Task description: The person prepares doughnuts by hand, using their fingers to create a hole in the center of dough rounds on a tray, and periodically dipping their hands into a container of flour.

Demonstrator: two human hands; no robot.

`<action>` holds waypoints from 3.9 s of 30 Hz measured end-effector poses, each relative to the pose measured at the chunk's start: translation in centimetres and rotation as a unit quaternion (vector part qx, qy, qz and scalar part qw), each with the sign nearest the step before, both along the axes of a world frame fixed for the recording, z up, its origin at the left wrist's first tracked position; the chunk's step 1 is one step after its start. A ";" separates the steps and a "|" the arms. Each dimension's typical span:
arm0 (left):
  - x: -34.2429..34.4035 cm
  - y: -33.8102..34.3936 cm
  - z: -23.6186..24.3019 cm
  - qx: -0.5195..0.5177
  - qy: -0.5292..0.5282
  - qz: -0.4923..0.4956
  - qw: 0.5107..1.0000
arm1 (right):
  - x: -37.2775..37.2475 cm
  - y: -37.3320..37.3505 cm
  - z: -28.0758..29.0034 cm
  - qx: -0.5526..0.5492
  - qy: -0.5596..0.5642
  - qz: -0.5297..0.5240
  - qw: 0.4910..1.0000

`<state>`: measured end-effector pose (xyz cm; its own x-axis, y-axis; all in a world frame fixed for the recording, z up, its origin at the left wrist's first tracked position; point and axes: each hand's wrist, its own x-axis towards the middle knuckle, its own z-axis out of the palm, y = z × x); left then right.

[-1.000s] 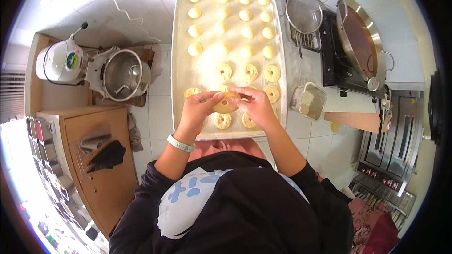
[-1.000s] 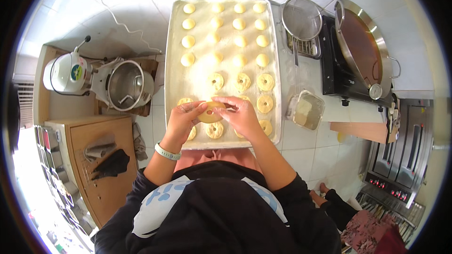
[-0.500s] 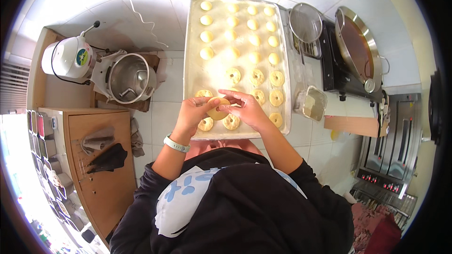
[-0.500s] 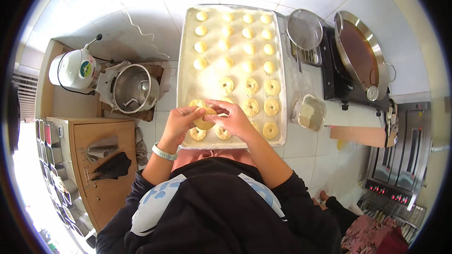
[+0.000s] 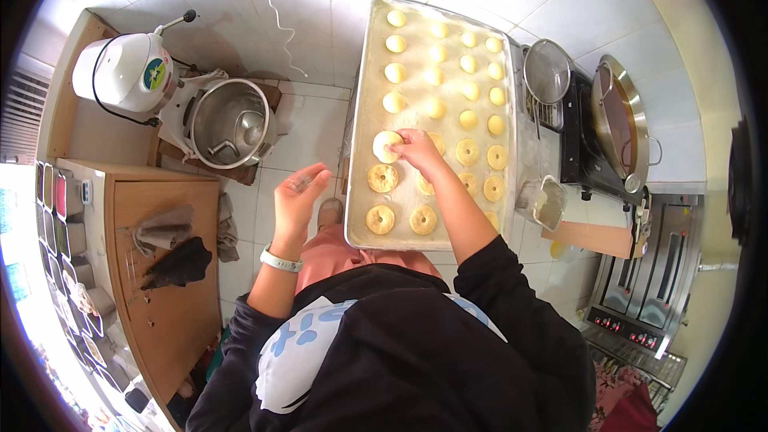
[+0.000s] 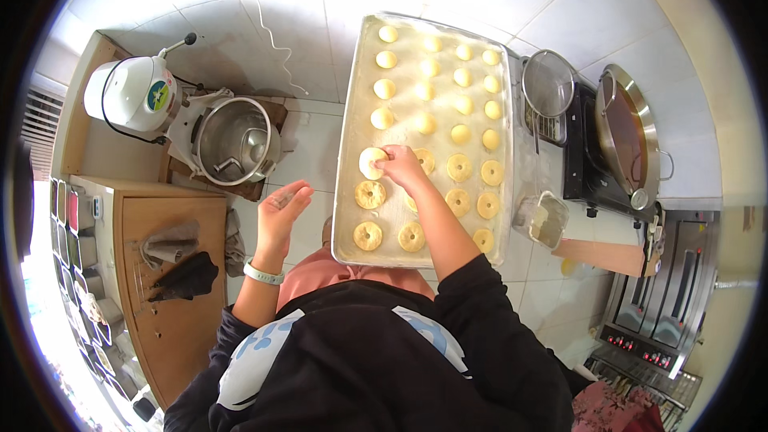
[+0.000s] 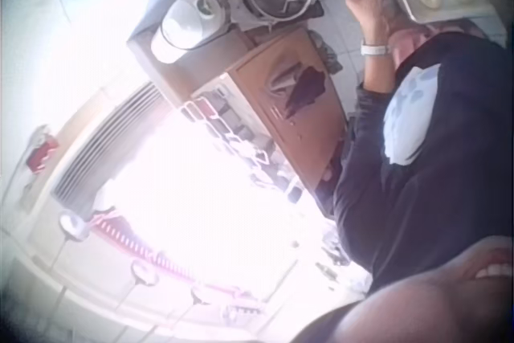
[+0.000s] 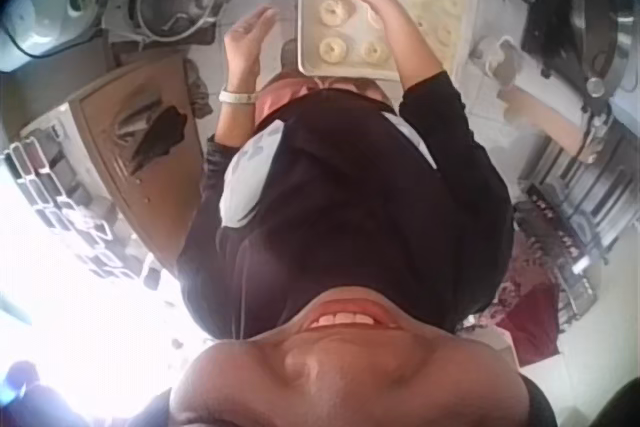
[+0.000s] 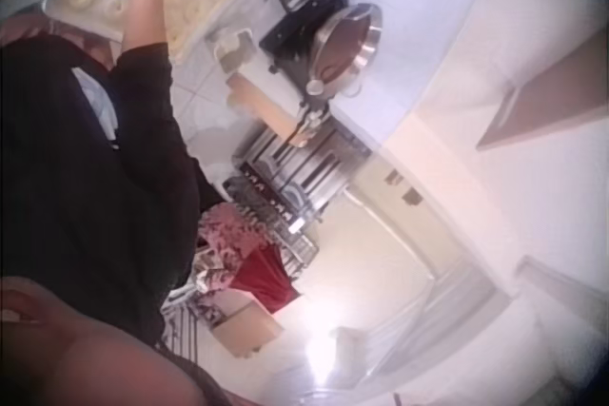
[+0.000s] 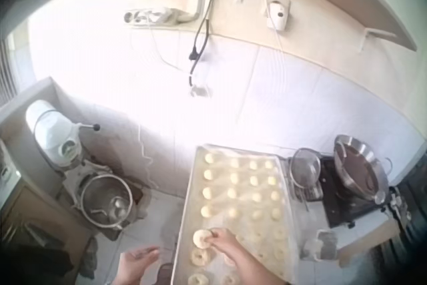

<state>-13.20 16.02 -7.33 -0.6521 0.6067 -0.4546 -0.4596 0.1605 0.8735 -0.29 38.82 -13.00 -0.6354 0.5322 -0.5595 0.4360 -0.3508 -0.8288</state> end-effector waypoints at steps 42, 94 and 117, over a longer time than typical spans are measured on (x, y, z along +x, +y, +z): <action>7.0 17.0 -0.4 0.201 -0.515 -0.071 0.831 | 11.6 8.2 0.9 0.636 -0.201 0.118 0.735; 11.0 11.7 0.8 0.121 -0.155 -0.239 0.951 | 11.4 -5.3 8.6 0.566 -0.051 0.019 0.823; 12.6 14.9 3.4 0.205 0.006 -0.379 0.903 | 15.0 -6.5 12.0 0.458 0.092 -0.235 0.852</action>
<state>-0.63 30.96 -3.92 0.0170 0.9961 -0.0868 -0.3434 0.0873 0.9351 14.72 32.35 -1.04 -0.2645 0.9118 0.3141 0.2593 0.3809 -0.8875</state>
